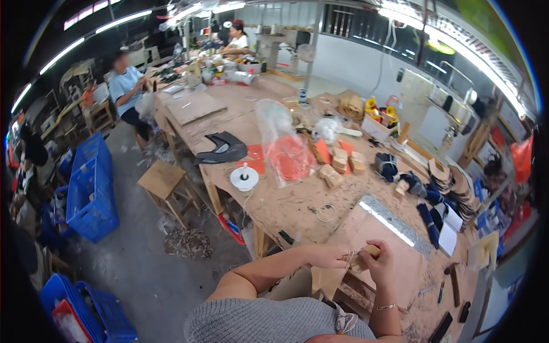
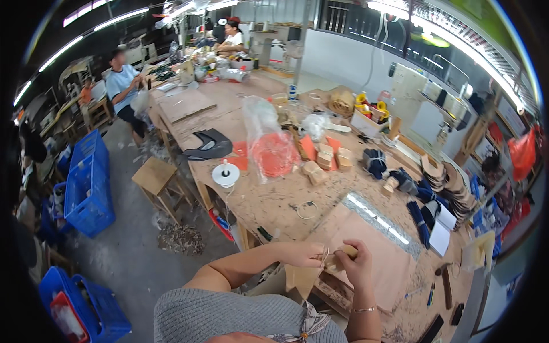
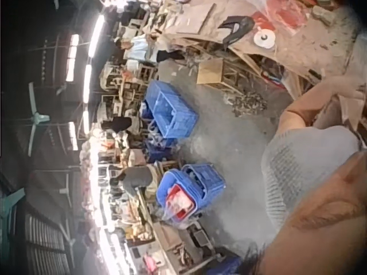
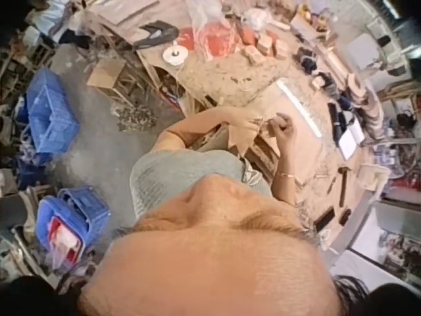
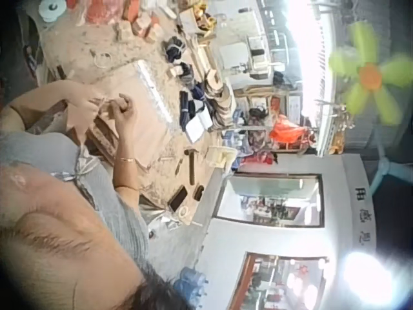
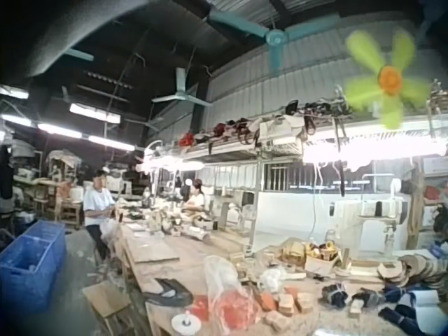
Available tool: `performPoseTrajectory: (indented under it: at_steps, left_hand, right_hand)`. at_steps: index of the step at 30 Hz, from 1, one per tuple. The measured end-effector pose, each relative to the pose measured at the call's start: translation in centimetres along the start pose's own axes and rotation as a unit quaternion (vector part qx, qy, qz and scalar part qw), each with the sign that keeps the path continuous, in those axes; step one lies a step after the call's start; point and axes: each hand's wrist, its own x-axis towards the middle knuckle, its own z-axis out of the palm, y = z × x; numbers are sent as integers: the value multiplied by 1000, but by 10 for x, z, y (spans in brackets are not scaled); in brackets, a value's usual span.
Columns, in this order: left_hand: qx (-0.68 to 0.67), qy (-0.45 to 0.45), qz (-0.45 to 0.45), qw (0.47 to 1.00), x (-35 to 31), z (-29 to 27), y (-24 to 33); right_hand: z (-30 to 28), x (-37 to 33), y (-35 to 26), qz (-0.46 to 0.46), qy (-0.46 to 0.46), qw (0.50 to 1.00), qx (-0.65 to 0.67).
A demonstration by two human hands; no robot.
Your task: The person sits at a workbench in a workshop and handles various pieces of dark blue and grey fabric. They fold the fabric pieces and use a white marking pen to draw lines on them. The person also handles a small red piece of material and marks it similarly. The workspace contains sewing tools, cardboard templates, and other materials.
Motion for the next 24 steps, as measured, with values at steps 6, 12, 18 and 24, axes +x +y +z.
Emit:
performPoseTrajectory:
  at_steps: [6,12,18,24]
  left_hand:
    - [-235,398,64,885,-155,-123,-30]
    - [232,615,-340,673,-268,-279,-177]
    - [258,374,-589,668,-279,-314,-214]
    - [211,520,-480,675,-291,-324,-202]
  right_hand:
    - [-38,8,48,21,148,977,154]
    - [-113,16,128,14,333,943,23]
    - [-93,8,114,-94,447,753,-473]
    - [-61,9,80,-84,433,786,-433]
